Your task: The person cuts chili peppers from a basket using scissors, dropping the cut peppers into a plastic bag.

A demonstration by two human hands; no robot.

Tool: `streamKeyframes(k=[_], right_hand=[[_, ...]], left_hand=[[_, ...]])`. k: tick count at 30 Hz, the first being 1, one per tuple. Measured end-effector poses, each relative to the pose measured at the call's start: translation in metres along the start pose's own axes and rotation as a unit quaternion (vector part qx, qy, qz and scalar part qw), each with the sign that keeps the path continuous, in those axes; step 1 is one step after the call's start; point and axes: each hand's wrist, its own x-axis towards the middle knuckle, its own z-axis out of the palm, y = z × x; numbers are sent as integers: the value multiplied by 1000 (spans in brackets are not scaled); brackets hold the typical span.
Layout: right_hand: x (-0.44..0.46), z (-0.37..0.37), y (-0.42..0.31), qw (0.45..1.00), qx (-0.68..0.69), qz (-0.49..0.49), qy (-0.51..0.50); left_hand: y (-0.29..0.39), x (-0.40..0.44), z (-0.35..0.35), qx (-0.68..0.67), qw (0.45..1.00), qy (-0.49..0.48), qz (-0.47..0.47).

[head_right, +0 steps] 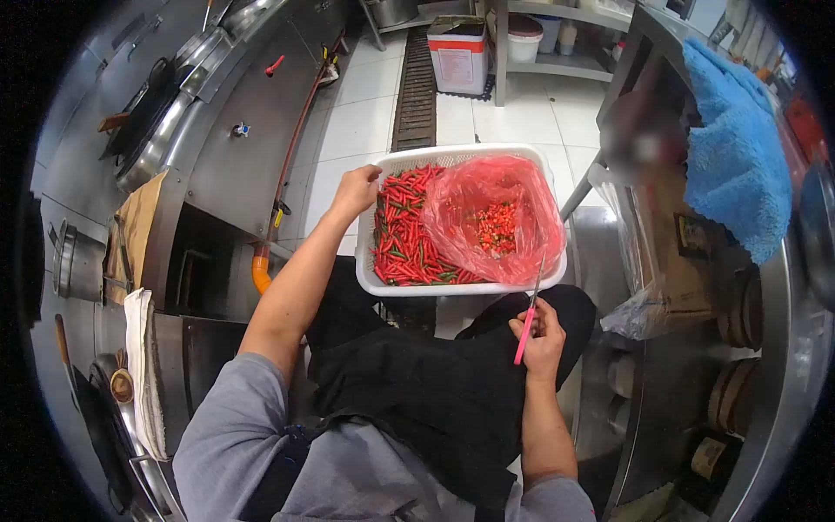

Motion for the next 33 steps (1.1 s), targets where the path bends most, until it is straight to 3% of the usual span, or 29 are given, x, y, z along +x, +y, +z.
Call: streamKeyframes(k=[2, 4, 6, 7, 9, 11, 16, 18, 25, 33], right_hand=[[1, 3, 0, 1000, -3, 2, -3], [-1, 3, -5, 1000, -17, 17, 1], [-3, 5, -8, 999, -35, 7, 11], [-3, 4, -5, 999, -47, -18, 19], [-2, 2, -5, 995, -91, -42, 27], [1, -1, 0, 999, -43, -13, 17], [3, -2, 3, 993, -85, -82, -8], [3, -1, 2, 992, -88, -92, -13], [-1, 1, -6, 992, -105, -74, -6], [-5, 2, -21, 989, -132, -60, -6]], left_hand=[[3, 2, 8, 28, 999, -33, 27], [-15, 9, 36, 72, 988, -85, 111], [5, 0, 38, 90, 987, -74, 112], [18, 0, 33, 134, 976, -159, 68], [7, 5, 50, 144, 981, -93, 95], [15, 4, 41, 153, 980, -101, 83], [23, -1, 30, 199, 963, -121, 137], [23, -6, 25, 221, 945, -182, 157], [21, -15, 29, 205, 949, -166, 170], [32, -20, 17, 171, 960, -201, 97]])
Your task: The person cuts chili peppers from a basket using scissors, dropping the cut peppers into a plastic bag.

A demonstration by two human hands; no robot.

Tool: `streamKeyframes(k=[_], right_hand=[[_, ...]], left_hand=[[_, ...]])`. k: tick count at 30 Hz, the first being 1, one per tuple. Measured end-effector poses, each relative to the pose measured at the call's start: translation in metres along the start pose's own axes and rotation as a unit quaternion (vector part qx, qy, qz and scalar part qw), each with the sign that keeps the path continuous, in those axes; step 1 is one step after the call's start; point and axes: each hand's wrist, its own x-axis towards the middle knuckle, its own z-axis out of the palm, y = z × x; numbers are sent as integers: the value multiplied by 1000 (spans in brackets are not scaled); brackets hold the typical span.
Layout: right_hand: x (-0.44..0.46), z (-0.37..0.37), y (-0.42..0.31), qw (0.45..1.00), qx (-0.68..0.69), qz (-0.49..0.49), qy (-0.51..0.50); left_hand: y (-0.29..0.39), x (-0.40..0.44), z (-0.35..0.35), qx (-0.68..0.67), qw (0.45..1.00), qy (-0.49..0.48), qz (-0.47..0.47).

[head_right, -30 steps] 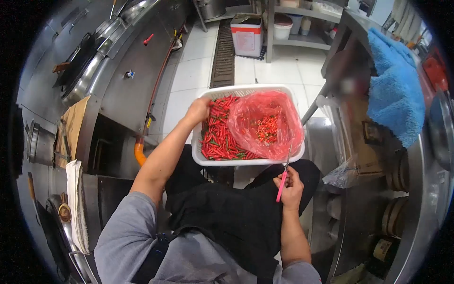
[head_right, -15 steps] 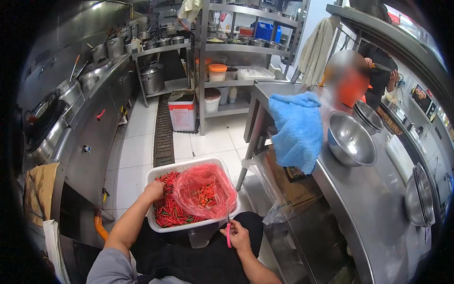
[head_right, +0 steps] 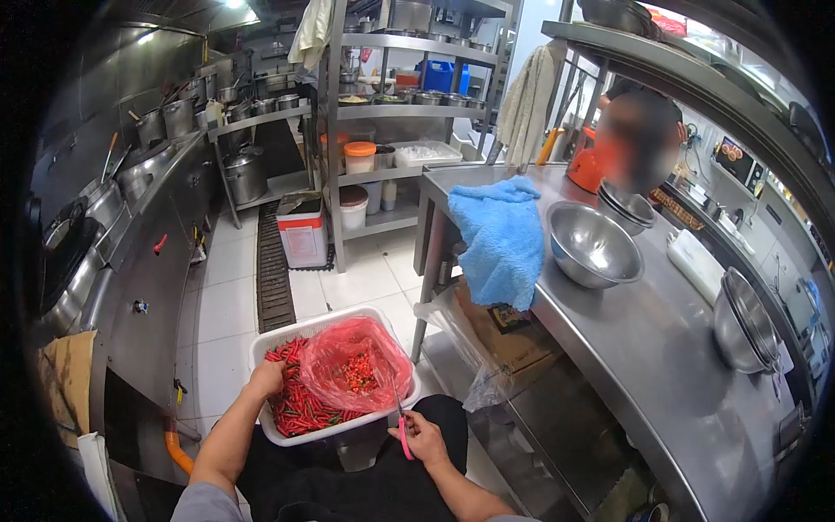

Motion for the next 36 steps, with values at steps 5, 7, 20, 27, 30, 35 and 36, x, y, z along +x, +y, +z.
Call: streamKeyframes(k=[5, 7, 20, 27, 30, 35, 36], right_hand=[[0, 2, 6, 1000, -7, 5, -1], [0, 3, 8, 1000, -24, 0, 3], [2, 10, 16, 999, -15, 22, 20], [6, 14, -28, 981, 119, 138, 66], [17, 24, -38, 985, 134, 85, 63], [36, 56, -83, 960, 270, 65, -17], [36, 62, -83, 948, 305, 81, -32]], left_hand=[[11, -16, -29, -99, 994, 20, 32], [19, -20, -47, -164, 983, 41, 65], [36, 9, -47, -513, 850, -6, 119], [14, -1, -25, -708, 704, -17, 56], [12, -3, -42, -729, 683, 20, 32], [18, -6, -45, -706, 707, 32, 38], [22, -4, -38, -698, 712, 60, 53]])
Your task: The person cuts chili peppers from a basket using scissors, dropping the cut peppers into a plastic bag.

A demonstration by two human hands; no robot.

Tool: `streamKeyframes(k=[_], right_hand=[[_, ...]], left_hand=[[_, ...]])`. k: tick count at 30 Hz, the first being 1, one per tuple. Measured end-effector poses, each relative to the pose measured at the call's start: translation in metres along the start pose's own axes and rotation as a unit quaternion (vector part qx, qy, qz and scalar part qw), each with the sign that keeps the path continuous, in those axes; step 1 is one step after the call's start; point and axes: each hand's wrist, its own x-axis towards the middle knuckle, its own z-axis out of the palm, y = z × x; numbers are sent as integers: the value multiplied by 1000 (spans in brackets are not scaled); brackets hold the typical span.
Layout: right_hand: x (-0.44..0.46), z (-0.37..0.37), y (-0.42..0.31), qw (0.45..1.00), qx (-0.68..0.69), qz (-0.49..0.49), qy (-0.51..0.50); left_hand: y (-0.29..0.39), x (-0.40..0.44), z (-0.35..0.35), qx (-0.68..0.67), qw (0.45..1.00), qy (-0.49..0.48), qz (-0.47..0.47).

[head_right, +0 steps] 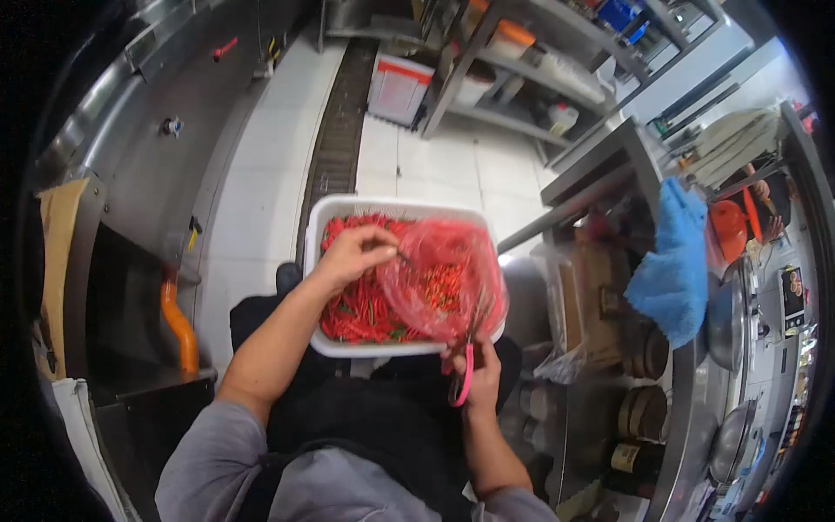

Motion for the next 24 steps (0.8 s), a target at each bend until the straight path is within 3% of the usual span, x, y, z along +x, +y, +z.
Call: streamKeyframes(k=[3, 5, 9, 15, 18, 24], right_hand=[[2, 5, 8, 998, -37, 41, -35], [1, 7, 11, 980, -166, 74, -79], [-7, 5, 18, 981, -147, 117, -47], [-3, -3, 22, 973, -208, 91, -32], [4, 4, 16, 979, -173, 111, -7], [8, 5, 20, 974, -181, 133, -12]], left_hand=[[-6, -4, 9, -64, 997, -24, -47], [-13, -6, 15, -67, 996, -36, -42], [-14, -9, 24, -59, 993, -75, -70], [-21, -19, 44, -38, 984, -158, -74], [-22, -24, 51, -42, 974, -205, -92], [-40, -19, 54, 4, 981, -173, -87]])
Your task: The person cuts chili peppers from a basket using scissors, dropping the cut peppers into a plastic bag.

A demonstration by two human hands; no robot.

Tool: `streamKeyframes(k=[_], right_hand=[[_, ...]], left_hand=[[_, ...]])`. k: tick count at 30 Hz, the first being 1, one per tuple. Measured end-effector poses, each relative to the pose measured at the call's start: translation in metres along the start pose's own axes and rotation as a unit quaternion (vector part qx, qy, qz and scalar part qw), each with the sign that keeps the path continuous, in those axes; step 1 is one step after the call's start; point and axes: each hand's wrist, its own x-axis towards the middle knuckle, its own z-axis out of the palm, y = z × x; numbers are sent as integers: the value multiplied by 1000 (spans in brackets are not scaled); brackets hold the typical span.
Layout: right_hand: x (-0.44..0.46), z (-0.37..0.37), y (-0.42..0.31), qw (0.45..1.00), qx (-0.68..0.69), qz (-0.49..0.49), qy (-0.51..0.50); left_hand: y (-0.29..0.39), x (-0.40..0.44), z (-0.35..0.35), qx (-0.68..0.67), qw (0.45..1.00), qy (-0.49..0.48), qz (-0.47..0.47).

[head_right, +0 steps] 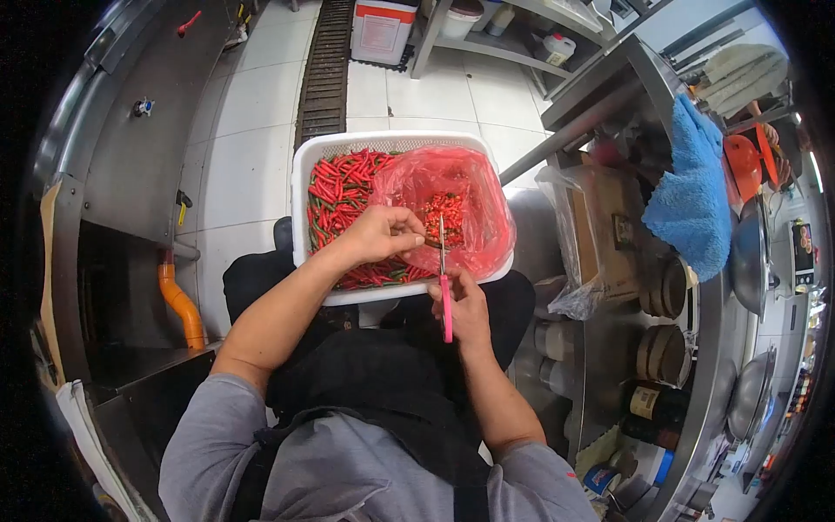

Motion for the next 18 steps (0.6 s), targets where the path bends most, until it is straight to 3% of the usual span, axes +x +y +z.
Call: streamKeyframes(k=[2, 4, 11, 14, 16, 18], right_hand=[[-2, 1, 4, 1000, 3, -4, -4], [-5, -2, 4, 998, 22, 54, -7], [-12, -8, 21, 998, 58, 33, 6], [-9, -4, 19, 999, 43, 14, -11], [-5, -3, 19, 999, 41, -21, -25], [0, -3, 17, 998, 46, -24, -22]], left_hand=[[-8, 2, 0, 24, 1000, 10, 16], [-10, 3, -1, 97, 995, 13, 28], [1, 1, -6, 154, 985, 75, 28], [-8, 3, -1, 131, 987, 84, 46], [-7, 2, 5, 22, 999, 28, 0], [-4, 0, 10, 3, 1000, 8, -3]])
